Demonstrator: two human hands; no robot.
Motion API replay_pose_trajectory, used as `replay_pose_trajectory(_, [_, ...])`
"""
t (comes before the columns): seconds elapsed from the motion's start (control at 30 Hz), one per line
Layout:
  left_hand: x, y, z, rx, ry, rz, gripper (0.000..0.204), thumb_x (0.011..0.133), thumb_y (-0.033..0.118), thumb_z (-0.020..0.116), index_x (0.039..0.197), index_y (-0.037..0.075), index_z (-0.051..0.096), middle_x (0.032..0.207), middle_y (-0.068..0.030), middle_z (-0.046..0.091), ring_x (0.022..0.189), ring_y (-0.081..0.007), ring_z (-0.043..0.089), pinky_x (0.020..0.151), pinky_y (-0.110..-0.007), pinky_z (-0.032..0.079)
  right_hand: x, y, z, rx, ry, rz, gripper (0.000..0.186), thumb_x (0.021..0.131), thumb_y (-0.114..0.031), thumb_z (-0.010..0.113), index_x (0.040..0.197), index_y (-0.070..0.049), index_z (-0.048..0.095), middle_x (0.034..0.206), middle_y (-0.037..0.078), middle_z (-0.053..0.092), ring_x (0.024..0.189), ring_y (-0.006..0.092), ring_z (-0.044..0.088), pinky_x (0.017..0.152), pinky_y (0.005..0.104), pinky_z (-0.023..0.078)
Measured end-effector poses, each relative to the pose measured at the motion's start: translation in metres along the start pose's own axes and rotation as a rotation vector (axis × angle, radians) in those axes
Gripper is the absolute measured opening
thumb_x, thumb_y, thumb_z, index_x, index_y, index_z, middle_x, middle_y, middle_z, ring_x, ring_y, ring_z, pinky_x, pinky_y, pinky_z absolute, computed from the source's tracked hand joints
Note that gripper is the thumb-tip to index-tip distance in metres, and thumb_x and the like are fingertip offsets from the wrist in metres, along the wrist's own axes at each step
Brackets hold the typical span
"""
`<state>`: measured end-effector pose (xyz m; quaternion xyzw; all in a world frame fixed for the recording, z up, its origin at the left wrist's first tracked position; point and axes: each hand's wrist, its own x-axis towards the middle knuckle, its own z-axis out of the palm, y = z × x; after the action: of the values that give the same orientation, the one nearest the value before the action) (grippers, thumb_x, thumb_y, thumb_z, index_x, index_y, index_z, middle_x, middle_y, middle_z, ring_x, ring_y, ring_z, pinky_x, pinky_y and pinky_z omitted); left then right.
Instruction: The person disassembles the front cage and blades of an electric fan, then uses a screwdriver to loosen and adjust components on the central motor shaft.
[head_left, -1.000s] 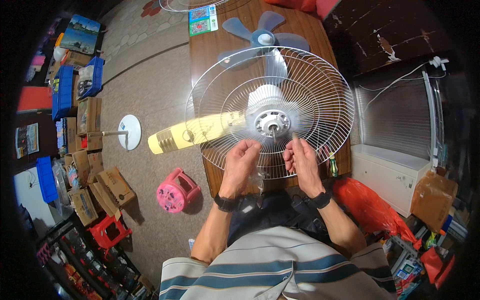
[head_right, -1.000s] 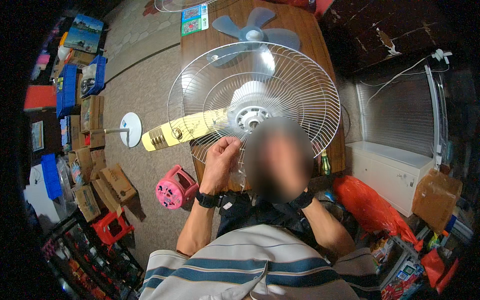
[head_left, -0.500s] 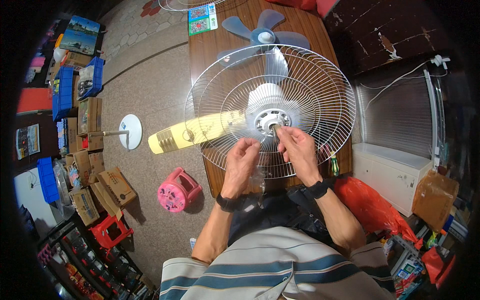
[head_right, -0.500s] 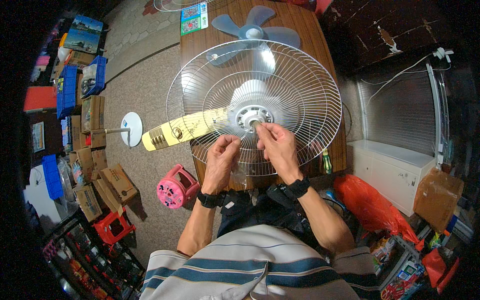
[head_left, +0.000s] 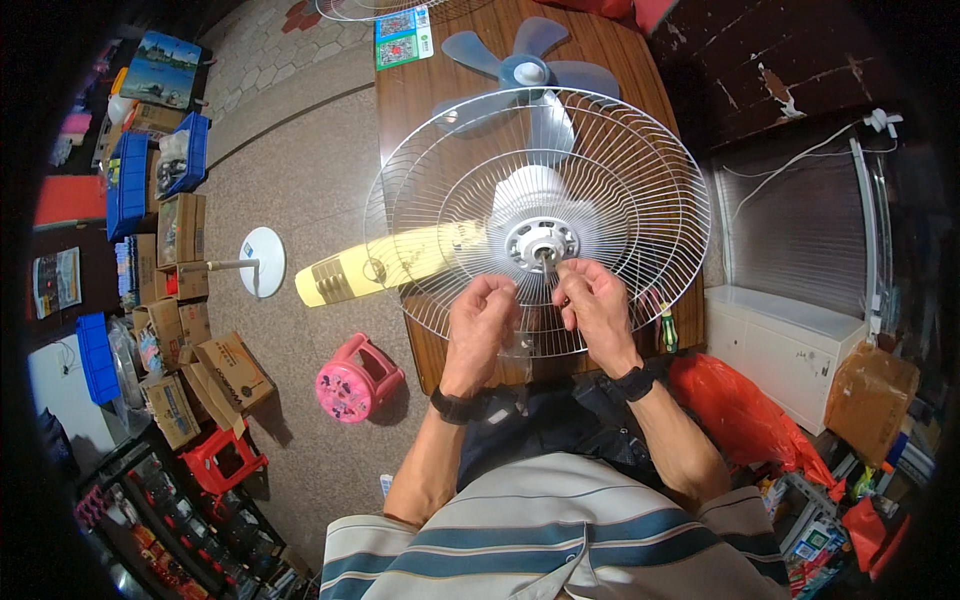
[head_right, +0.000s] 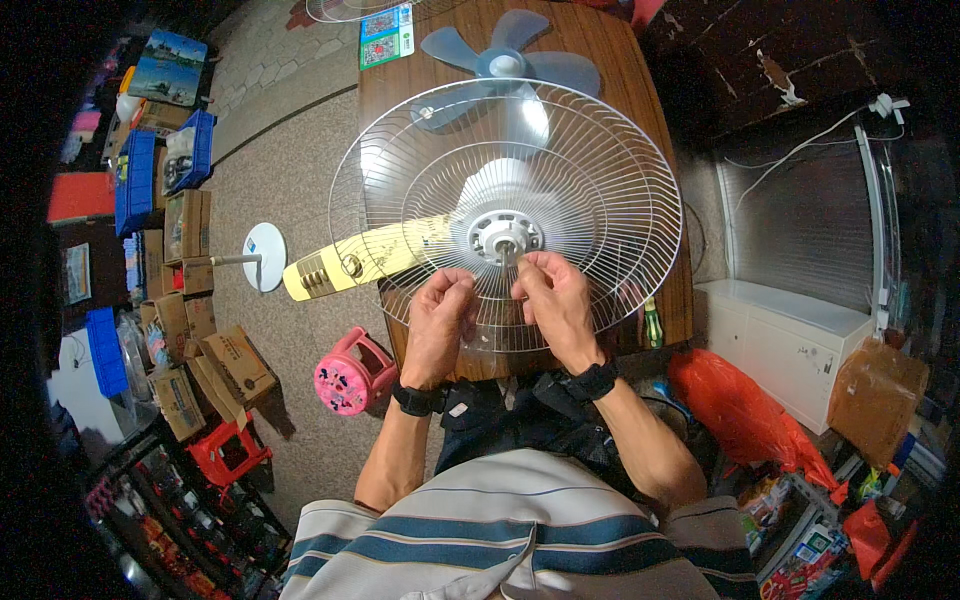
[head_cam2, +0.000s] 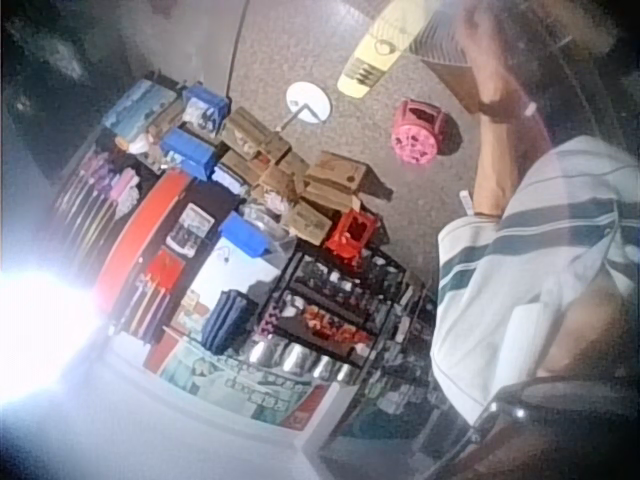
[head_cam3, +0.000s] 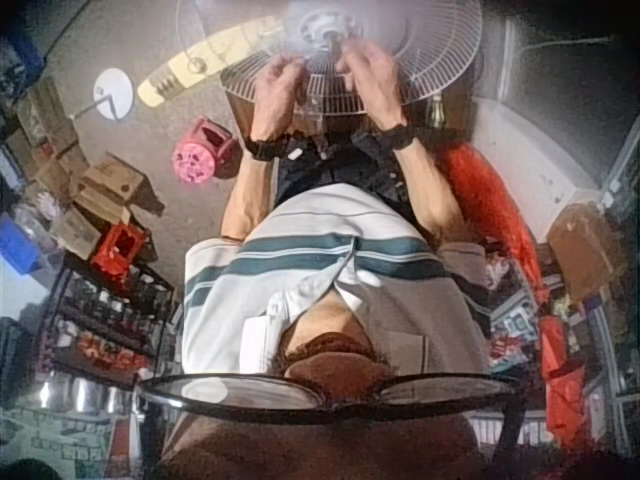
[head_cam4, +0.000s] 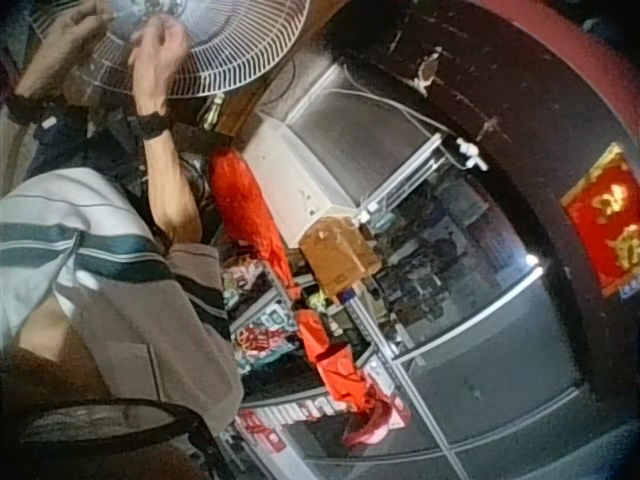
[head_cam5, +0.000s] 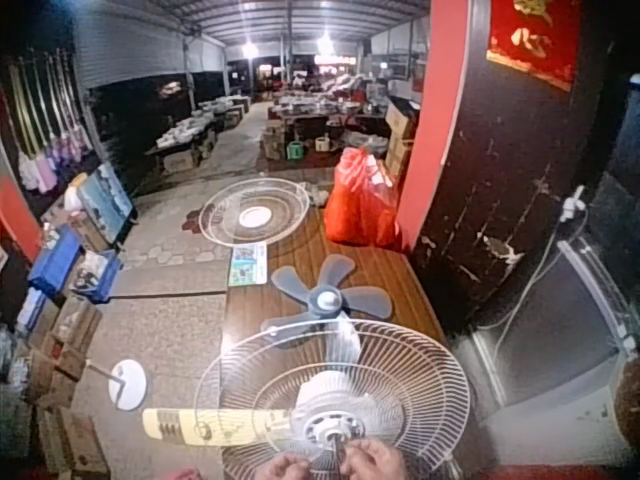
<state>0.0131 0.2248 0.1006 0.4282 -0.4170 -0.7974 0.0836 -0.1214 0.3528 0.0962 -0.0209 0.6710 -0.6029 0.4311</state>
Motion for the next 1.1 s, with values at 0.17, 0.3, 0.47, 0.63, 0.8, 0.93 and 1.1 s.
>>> replay_pose_trajectory(0.17, [0.000,0.007,0.003,-0.183,-0.111,-0.026,0.015,0.107,0.020,0.066,0.112,0.006,0.066,0.072,0.0039,0.055,0.058,-0.0065,0.047,0.052,-0.023,0.036,-0.005,0.007,-0.005,-0.004,-0.031,0.006,0.028,0.110,-0.023,0.064,0.120,0.003,0.065,0.083,0.003,0.068,0.058,0.0059,0.055,0.052,0.0217,0.045])
replay_pose_trajectory(0.3, [-0.008,0.004,0.008,-0.176,-0.087,-0.046,0.016,0.107,0.020,0.068,0.113,0.006,0.067,0.075,0.0029,0.058,0.061,-0.0064,0.050,0.055,-0.023,0.040,-0.010,0.006,-0.013,-0.017,-0.106,-0.007,0.031,0.111,-0.025,0.063,0.123,0.003,0.064,0.084,0.002,0.067,0.061,0.0058,0.056,0.053,0.0223,0.046])
replay_pose_trajectory(0.47, [-0.011,-0.040,-0.017,0.001,-0.046,0.068,0.025,0.107,0.021,0.071,0.122,0.001,0.071,0.102,-0.0015,0.072,0.082,-0.0105,0.062,0.077,-0.026,0.052,-0.042,0.010,-0.026,-0.021,-0.097,-0.019,0.032,0.112,-0.027,0.061,0.127,0.001,0.064,0.087,0.003,0.068,0.063,0.0061,0.057,0.053,0.0222,0.046])
replay_pose_trajectory(0.63, [-0.044,-0.036,-0.041,0.080,0.194,0.404,0.028,0.111,0.027,0.066,0.115,0.001,0.073,0.105,-0.0028,0.072,0.093,-0.0121,0.062,0.087,-0.029,0.051,-0.102,0.001,-0.070,0.003,0.101,-0.100,0.041,0.115,-0.042,0.054,0.130,-0.005,0.066,0.091,0.000,0.068,0.065,0.0041,0.057,0.053,0.0196,0.045])
replay_pose_trajectory(0.8, [-0.078,-0.024,-0.052,0.165,-0.054,0.284,0.024,0.113,0.024,0.061,0.101,0.003,0.067,0.083,0.0005,0.061,0.067,-0.0081,0.052,0.065,-0.026,0.044,-0.179,0.005,-0.102,0.110,0.356,-0.218,0.044,0.113,-0.046,0.057,0.126,-0.005,0.066,0.090,-0.001,0.067,0.067,0.0039,0.057,0.058,0.0209,0.044])
replay_pose_trajectory(0.93, [-0.099,-0.036,-0.003,0.389,-0.296,0.321,0.016,0.112,0.019,0.061,0.110,0.003,0.063,0.078,0.0031,0.057,0.067,-0.0064,0.052,0.056,-0.025,0.040,-0.231,0.023,-0.130,0.235,0.527,-0.177,0.040,0.113,-0.043,0.058,0.126,-0.007,0.066,0.090,-0.001,0.067,0.067,0.0048,0.057,0.059,0.0212,0.044])
replay_pose_trajectory(1.1, [-0.131,-0.050,0.037,0.586,-0.426,0.289,0.038,0.112,0.028,0.061,0.080,0.008,0.057,0.065,0.0018,0.055,0.054,-0.0064,0.046,0.047,-0.026,0.035,-0.282,0.043,-0.141,0.334,0.542,-0.212,0.040,0.110,-0.046,0.062,0.125,-0.010,0.066,0.095,0.000,0.070,0.073,0.0055,0.062,0.063,0.0220,0.049])
